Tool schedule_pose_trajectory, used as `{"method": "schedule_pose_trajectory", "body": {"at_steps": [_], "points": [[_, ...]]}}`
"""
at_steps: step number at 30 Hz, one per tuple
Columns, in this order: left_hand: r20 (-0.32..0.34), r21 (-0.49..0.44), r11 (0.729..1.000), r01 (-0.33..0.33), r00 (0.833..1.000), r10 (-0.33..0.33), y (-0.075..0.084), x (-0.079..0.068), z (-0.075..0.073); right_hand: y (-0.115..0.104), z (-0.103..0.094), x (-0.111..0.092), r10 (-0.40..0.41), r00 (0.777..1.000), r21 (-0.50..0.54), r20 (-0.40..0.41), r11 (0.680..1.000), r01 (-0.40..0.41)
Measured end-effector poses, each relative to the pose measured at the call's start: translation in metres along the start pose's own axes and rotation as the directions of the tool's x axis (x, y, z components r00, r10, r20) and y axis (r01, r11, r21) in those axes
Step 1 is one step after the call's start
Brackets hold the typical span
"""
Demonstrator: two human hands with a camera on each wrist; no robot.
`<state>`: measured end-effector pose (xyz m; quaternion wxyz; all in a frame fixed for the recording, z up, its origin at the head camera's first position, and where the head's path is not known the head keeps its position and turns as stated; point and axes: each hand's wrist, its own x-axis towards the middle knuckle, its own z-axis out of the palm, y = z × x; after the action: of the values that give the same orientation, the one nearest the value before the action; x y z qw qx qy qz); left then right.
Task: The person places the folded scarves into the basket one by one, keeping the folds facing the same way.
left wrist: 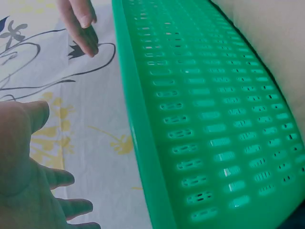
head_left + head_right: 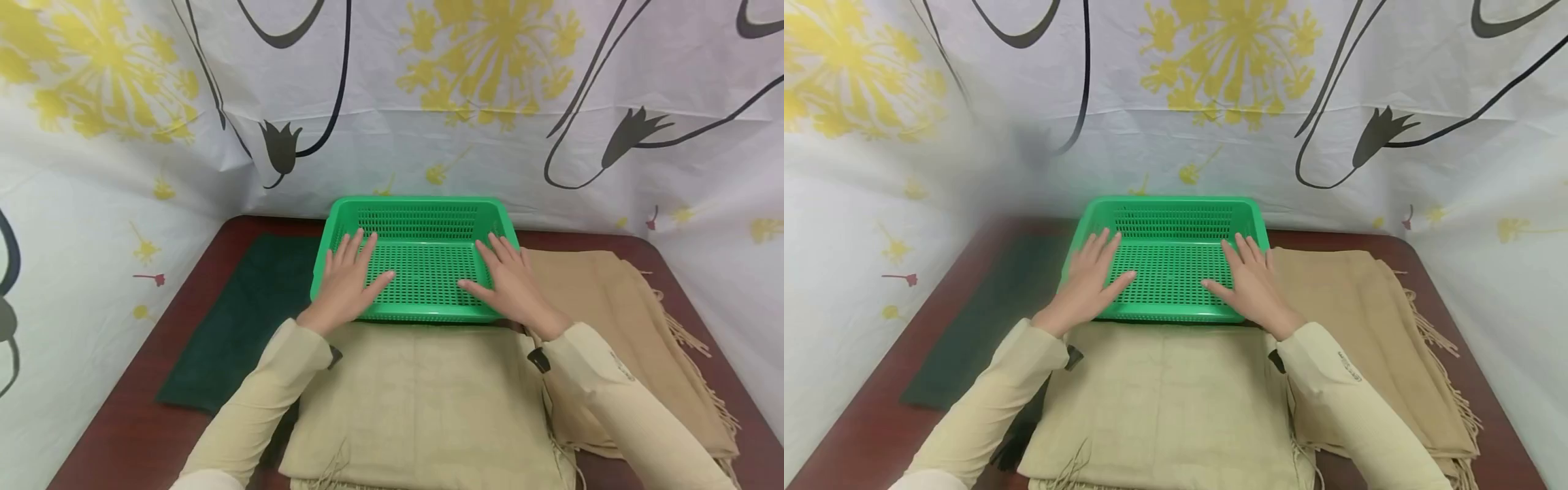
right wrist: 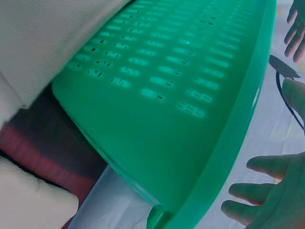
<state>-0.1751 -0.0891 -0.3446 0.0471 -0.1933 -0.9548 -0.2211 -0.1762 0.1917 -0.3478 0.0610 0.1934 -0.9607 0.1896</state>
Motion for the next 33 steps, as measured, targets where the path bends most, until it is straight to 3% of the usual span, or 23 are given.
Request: {"method": "schedule_pose_trajectory", "body": {"at_steps": [10, 18, 26, 33], "points": [[-0.088, 0.023, 0.996, -0.081, 0.993, 0.083, -0.007, -0.033, -0.002, 0.003, -0.002, -0.022, -0.060, 0.994, 0.013, -0.095, 0.998, 0.062], [-0.207, -0.019, 0.992, -0.122, 0.971, 0.116, -0.024, -0.057, -0.002, 0.006, -0.006, -0.039, -0.071, 0.987, 0.016, -0.145, 0.997, 0.074], [-0.225, -0.088, 0.990, -0.106, 0.971, 0.084, -0.029, -0.080, -0.006, 0.008, -0.006, -0.056, -0.025, 0.981, 0.116, -0.194, 0.992, 0.048], [-0.272, -0.181, 0.982, -0.056, 0.962, 0.005, -0.029, -0.089, -0.007, 0.012, -0.005, -0.063, -0.011, 0.969, 0.142, -0.245, 0.989, 0.047]]}}
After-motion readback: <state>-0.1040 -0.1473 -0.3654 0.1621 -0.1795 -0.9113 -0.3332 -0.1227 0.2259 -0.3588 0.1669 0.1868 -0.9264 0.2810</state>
